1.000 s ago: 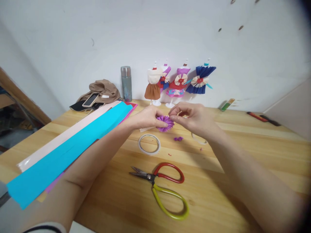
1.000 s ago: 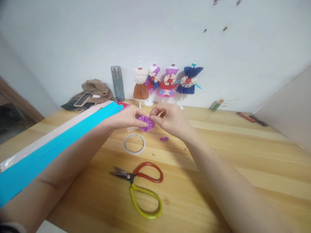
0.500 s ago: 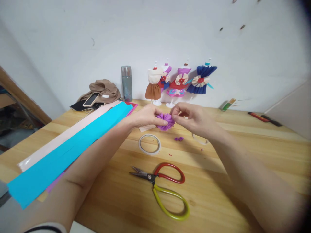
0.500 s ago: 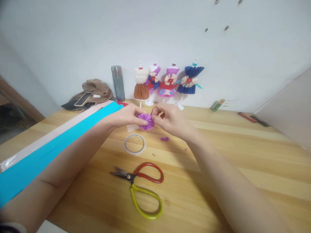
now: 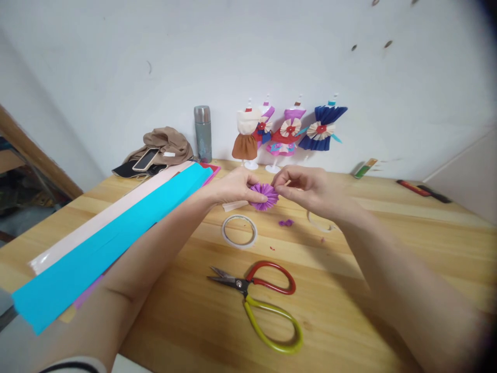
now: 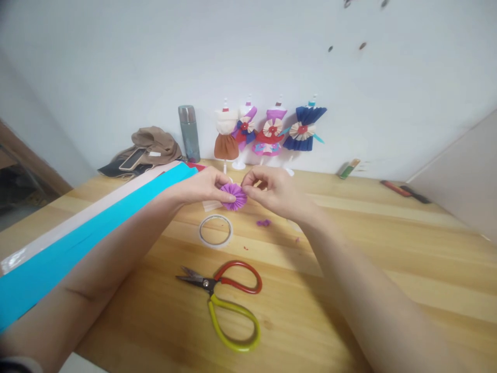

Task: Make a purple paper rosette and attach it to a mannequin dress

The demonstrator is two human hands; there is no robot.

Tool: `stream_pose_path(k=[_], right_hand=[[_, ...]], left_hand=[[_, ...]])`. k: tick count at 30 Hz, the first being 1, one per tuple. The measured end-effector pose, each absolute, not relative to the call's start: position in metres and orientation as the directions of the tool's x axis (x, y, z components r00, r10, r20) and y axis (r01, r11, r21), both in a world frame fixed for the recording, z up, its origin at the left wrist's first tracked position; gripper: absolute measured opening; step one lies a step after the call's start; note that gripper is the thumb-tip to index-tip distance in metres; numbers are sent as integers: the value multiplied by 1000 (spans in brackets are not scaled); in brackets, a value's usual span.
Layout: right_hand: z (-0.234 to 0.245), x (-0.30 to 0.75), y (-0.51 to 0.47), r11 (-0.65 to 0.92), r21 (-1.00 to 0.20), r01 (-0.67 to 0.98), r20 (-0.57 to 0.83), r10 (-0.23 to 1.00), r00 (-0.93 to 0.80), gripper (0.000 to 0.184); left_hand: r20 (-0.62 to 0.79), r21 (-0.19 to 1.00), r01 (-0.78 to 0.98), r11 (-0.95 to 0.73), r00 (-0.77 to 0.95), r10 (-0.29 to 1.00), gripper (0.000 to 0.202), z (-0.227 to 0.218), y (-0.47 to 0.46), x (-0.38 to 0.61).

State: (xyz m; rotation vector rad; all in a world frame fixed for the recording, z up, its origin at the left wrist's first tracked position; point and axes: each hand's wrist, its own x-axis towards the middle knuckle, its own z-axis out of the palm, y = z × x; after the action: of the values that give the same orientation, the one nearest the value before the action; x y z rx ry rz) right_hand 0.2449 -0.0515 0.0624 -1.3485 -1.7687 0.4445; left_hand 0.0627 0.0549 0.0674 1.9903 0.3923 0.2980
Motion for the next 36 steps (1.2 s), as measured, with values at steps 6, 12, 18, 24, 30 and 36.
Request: stream_pose_path(k=[6,12,18,24,30,36], right_hand=[[66,249,-55,338,-730,594,385,922,-51,23],[66,240,-55,368,-665,650,374,917,-137,22],[59,237,-52,310,-632,710,363,928,-82,27],[64,237,-54,332,-652,682,403,913,-59,28],[66,238,-54,334,-662,671,435,900,-19,29],[65,241,-53,298,-677,672,436,899,41,33]], left_hand=[[31,883,166,-438,912,408,9,68,53,63],[19,881,164,-444,925,379,8,66,52,63],[8,892,176,-417,915,404,6,66,51,65],[4,901,184,-392,901,434,9,71,51,62],[54,915,119,-384,910,411,16,73,53,61],[65,948,73,-309,909,412,36,69,55,62]])
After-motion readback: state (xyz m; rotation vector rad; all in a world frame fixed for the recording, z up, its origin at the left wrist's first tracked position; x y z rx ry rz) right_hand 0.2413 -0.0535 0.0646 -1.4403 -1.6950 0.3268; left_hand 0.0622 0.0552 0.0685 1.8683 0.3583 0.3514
